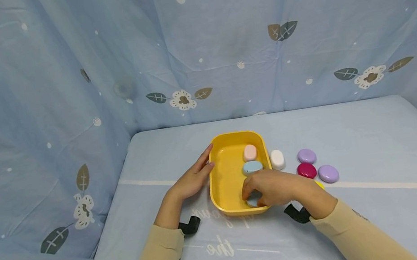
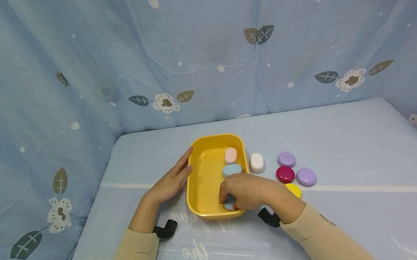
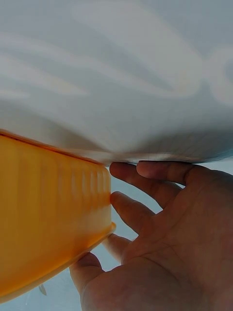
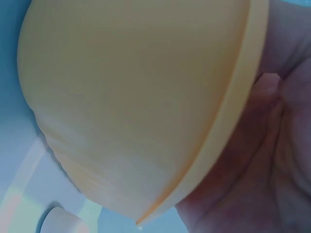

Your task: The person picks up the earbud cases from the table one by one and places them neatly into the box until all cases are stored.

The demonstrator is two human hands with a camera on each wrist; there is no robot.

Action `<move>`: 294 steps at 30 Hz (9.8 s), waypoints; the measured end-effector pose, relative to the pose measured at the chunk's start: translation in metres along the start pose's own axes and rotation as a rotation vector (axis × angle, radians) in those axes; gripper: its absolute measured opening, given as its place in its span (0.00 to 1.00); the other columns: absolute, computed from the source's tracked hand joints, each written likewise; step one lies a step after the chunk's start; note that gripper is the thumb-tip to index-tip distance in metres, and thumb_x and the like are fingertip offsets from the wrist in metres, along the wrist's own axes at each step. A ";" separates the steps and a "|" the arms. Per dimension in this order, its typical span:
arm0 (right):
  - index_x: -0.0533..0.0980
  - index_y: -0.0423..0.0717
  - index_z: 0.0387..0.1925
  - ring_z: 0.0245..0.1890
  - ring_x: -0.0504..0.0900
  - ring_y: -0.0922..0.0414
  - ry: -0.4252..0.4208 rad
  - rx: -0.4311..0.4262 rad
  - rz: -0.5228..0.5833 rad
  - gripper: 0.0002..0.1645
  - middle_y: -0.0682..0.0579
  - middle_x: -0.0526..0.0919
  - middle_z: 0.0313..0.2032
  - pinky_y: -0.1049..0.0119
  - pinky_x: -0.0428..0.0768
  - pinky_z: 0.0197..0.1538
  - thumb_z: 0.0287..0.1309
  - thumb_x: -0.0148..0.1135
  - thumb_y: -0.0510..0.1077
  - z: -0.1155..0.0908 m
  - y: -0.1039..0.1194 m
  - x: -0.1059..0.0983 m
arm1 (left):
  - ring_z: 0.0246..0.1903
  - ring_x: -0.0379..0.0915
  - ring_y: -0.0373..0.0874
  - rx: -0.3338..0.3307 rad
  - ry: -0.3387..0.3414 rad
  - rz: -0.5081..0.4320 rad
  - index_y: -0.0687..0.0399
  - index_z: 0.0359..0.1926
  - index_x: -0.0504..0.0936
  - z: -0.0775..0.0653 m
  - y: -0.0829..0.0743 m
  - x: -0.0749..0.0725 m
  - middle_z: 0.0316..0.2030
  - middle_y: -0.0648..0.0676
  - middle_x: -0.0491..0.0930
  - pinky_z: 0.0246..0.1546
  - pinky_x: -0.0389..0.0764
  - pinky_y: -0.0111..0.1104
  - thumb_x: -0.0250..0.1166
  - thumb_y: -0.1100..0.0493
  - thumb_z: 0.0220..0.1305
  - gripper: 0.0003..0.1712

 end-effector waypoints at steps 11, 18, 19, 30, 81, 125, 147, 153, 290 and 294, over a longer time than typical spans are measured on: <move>0.87 0.51 0.48 0.52 0.82 0.57 -0.008 0.001 0.023 0.17 0.61 0.88 0.47 0.55 0.81 0.62 0.58 0.72 0.34 -0.001 0.000 0.000 | 0.82 0.43 0.47 0.005 0.004 0.000 0.18 0.82 0.44 -0.001 -0.002 0.000 0.83 0.38 0.43 0.82 0.47 0.52 0.45 0.38 0.82 0.34; 0.86 0.48 0.53 0.56 0.82 0.55 -0.055 0.005 0.036 0.19 0.59 0.87 0.51 0.54 0.80 0.64 0.61 0.69 0.34 -0.007 0.000 -0.007 | 0.82 0.43 0.47 -0.002 0.007 -0.005 0.17 0.81 0.44 0.000 -0.001 0.001 0.83 0.38 0.43 0.82 0.47 0.52 0.45 0.38 0.82 0.34; 0.86 0.47 0.54 0.56 0.81 0.55 -0.070 0.000 0.030 0.19 0.58 0.87 0.52 0.54 0.80 0.64 0.61 0.69 0.35 -0.008 0.000 -0.008 | 0.82 0.43 0.47 -0.004 0.006 -0.005 0.16 0.81 0.44 0.000 0.000 0.001 0.83 0.38 0.43 0.82 0.47 0.52 0.45 0.37 0.82 0.34; 0.81 0.50 0.64 0.63 0.77 0.54 -0.244 0.058 0.050 0.28 0.57 0.81 0.62 0.53 0.79 0.66 0.63 0.70 0.36 -0.026 -0.014 -0.031 | 0.83 0.42 0.47 0.000 0.005 -0.018 0.15 0.81 0.44 0.000 0.002 0.001 0.83 0.38 0.43 0.82 0.47 0.53 0.46 0.36 0.81 0.34; 0.75 0.39 0.67 0.70 0.70 0.35 -0.260 0.455 0.062 0.32 0.36 0.72 0.70 0.34 0.69 0.71 0.65 0.71 0.46 -0.048 -0.118 -0.031 | 0.82 0.43 0.47 0.019 0.004 -0.011 0.16 0.81 0.44 0.000 0.000 0.000 0.83 0.39 0.43 0.82 0.47 0.52 0.45 0.38 0.82 0.34; 0.79 0.47 0.63 0.55 0.79 0.44 -0.338 0.484 0.099 0.31 0.42 0.78 0.61 0.39 0.79 0.61 0.60 0.75 0.51 -0.056 -0.112 -0.044 | 0.82 0.44 0.49 0.003 -0.005 -0.019 0.15 0.81 0.44 0.000 0.002 0.001 0.83 0.40 0.44 0.82 0.47 0.54 0.45 0.37 0.82 0.34; 0.79 0.49 0.65 0.56 0.79 0.43 -0.438 0.440 0.091 0.32 0.44 0.77 0.61 0.40 0.80 0.61 0.61 0.74 0.51 -0.064 -0.083 -0.073 | 0.82 0.43 0.46 0.030 0.004 -0.013 0.17 0.81 0.43 0.000 -0.002 0.000 0.83 0.38 0.43 0.82 0.47 0.52 0.45 0.42 0.84 0.34; 0.79 0.48 0.64 0.57 0.79 0.42 -0.447 0.382 0.095 0.30 0.44 0.77 0.60 0.41 0.80 0.61 0.62 0.74 0.49 -0.060 -0.068 -0.074 | 0.83 0.42 0.46 0.028 0.002 -0.009 0.16 0.81 0.43 -0.001 -0.002 0.000 0.83 0.38 0.44 0.82 0.47 0.52 0.45 0.41 0.83 0.33; 0.82 0.53 0.60 0.57 0.79 0.52 -0.493 0.175 0.075 0.28 0.53 0.80 0.59 0.51 0.81 0.60 0.59 0.77 0.52 -0.046 -0.024 -0.043 | 0.82 0.43 0.48 0.002 -0.007 -0.007 0.14 0.80 0.44 0.001 0.002 0.006 0.83 0.41 0.44 0.82 0.48 0.52 0.46 0.36 0.81 0.34; 0.81 0.53 0.61 0.58 0.79 0.51 -0.511 0.184 0.091 0.29 0.52 0.80 0.59 0.48 0.81 0.61 0.59 0.76 0.52 -0.052 -0.030 -0.048 | 0.82 0.44 0.48 0.001 -0.008 -0.010 0.15 0.81 0.44 0.001 0.002 0.006 0.83 0.40 0.44 0.82 0.48 0.52 0.47 0.36 0.81 0.35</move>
Point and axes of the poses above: each hand's wrist, its own z-axis towards the middle knuckle, its own x-axis out of the palm, y = z × x, the point moved 9 cm from there along z, towards the middle knuckle
